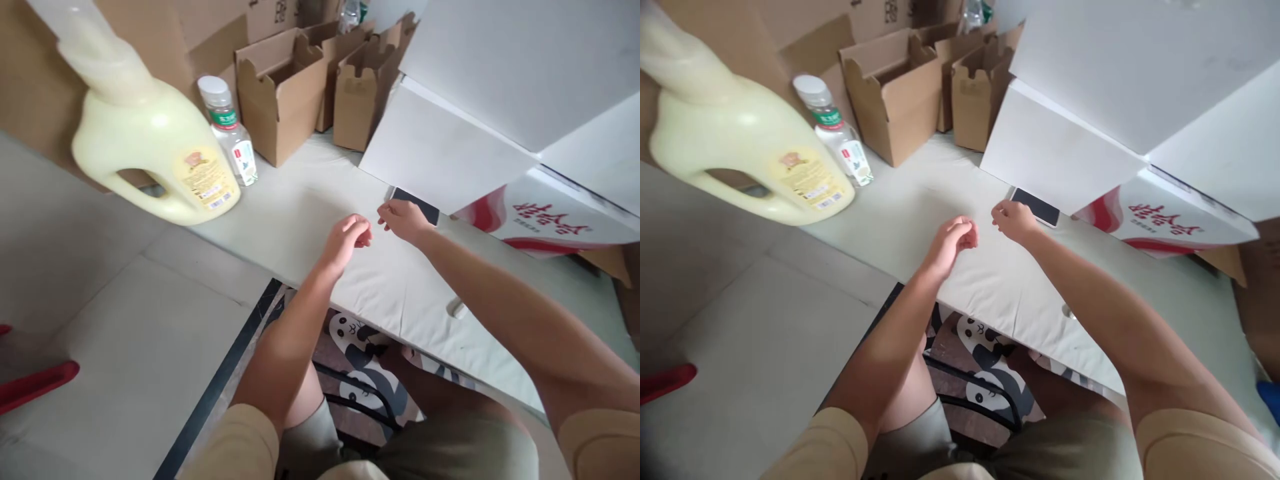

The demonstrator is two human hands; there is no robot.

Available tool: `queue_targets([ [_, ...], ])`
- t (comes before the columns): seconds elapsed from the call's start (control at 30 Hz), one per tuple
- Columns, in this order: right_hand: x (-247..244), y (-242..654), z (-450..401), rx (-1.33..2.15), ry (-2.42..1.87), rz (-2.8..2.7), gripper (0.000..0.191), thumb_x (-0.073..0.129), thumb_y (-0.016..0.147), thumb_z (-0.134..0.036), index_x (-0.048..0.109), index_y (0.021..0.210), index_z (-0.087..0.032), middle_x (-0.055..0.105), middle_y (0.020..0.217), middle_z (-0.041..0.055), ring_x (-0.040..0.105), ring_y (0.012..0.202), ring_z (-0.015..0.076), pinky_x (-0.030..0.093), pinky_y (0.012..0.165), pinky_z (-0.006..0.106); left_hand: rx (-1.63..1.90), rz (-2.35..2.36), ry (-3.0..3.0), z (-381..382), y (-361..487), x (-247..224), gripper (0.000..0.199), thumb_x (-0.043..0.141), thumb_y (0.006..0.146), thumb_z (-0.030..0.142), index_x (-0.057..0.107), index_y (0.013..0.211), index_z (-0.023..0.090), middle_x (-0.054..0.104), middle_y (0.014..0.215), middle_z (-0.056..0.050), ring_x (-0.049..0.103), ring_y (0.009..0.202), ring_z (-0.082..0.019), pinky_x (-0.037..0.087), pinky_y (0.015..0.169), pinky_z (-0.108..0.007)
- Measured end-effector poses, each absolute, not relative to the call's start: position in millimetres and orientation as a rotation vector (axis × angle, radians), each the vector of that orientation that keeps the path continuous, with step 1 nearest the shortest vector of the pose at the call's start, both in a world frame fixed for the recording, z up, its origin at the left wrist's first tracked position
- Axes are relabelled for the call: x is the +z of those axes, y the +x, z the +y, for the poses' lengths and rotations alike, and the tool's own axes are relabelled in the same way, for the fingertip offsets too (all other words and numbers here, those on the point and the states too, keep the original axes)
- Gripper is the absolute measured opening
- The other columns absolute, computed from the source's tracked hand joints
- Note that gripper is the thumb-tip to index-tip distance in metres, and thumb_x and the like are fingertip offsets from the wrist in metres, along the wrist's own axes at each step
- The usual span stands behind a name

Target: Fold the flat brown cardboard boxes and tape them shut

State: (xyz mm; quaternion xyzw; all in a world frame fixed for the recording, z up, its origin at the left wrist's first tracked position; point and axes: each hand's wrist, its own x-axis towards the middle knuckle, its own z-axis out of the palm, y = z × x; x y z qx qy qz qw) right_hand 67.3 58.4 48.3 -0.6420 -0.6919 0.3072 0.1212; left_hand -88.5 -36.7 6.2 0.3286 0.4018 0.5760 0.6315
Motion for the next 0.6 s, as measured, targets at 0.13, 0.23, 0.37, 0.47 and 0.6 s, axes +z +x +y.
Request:
queue_targets([
  [0.13, 58.7, -16.7, 98.0, 0.702, -1.643, -2.282, 0.031, 0.069, 0.085, -0.013, 0.072, 0.115, -0.022, 0.079, 0.094, 0.0043, 0.071, 0.085, 0.0208, 0.056, 0.090, 0.036, 1.291, 0.836, 0.723, -38.7, -95.3, 13.7, 0.017, 0.063, 0.085, 0.035, 0.062, 0.078, 0.020, 0.064, 0.071, 0.001, 0.056, 0.065, -0.010, 0.044, 0.070, -0.030],
  [0.23, 80.9, -84.2, 117.3, 0.521, -1.406, -2.428, 0.054, 0.066, 0.085, -0.009, 0.064, 0.138, -0.020, 0.077, 0.093, 0.0023, 0.073, 0.095, 0.0235, 0.059, 0.100, 0.042, 1.278, 0.830, 0.701, -38.3, -101.0, 15.4, 0.015, 0.066, 0.082, 0.033, 0.063, 0.075, 0.020, 0.064, 0.072, 0.001, 0.056, 0.066, -0.011, 0.043, 0.072, -0.031],
  [0.37, 115.3, -154.1, 131.7, 0.623, -1.449, -2.405, 0.084, 0.052, 0.092, -0.009, 0.025, 0.169, -0.030, 0.067, 0.089, -0.0071, 0.073, 0.075, 0.0100, 0.063, 0.085, 0.040, 1.284, 0.838, 0.733, -38.1, -108.0, 11.9, 0.019, 0.066, 0.082, 0.039, 0.063, 0.078, 0.021, 0.065, 0.076, 0.000, 0.056, 0.070, -0.012, 0.045, 0.076, -0.033],
  [0.47, 126.7, -169.6, 138.7, 0.637, -1.524, -2.432, 0.070, 0.046, 0.097, -0.014, 0.029, 0.164, -0.023, 0.067, 0.104, -0.0034, 0.078, 0.082, 0.0120, 0.061, 0.082, 0.044, 1.254, 0.841, 0.764, -39.1, -110.4, 9.7, 0.026, 0.068, 0.083, 0.047, 0.063, 0.080, 0.022, 0.067, 0.080, -0.001, 0.057, 0.073, -0.013, 0.047, 0.078, -0.034],
  [0.6, 122.0, -144.4, 140.1, 0.331, -1.479, -2.509, 0.024, 0.054, 0.098, -0.032, 0.054, 0.107, -0.010, 0.069, 0.117, 0.0094, 0.065, 0.134, 0.0396, 0.049, 0.108, 0.063, 1.241, 0.838, 0.789, -38.2, -106.9, 8.8, 0.026, 0.067, 0.084, 0.048, 0.063, 0.080, 0.022, 0.066, 0.079, -0.001, 0.056, 0.072, -0.013, 0.047, 0.077, -0.034],
])
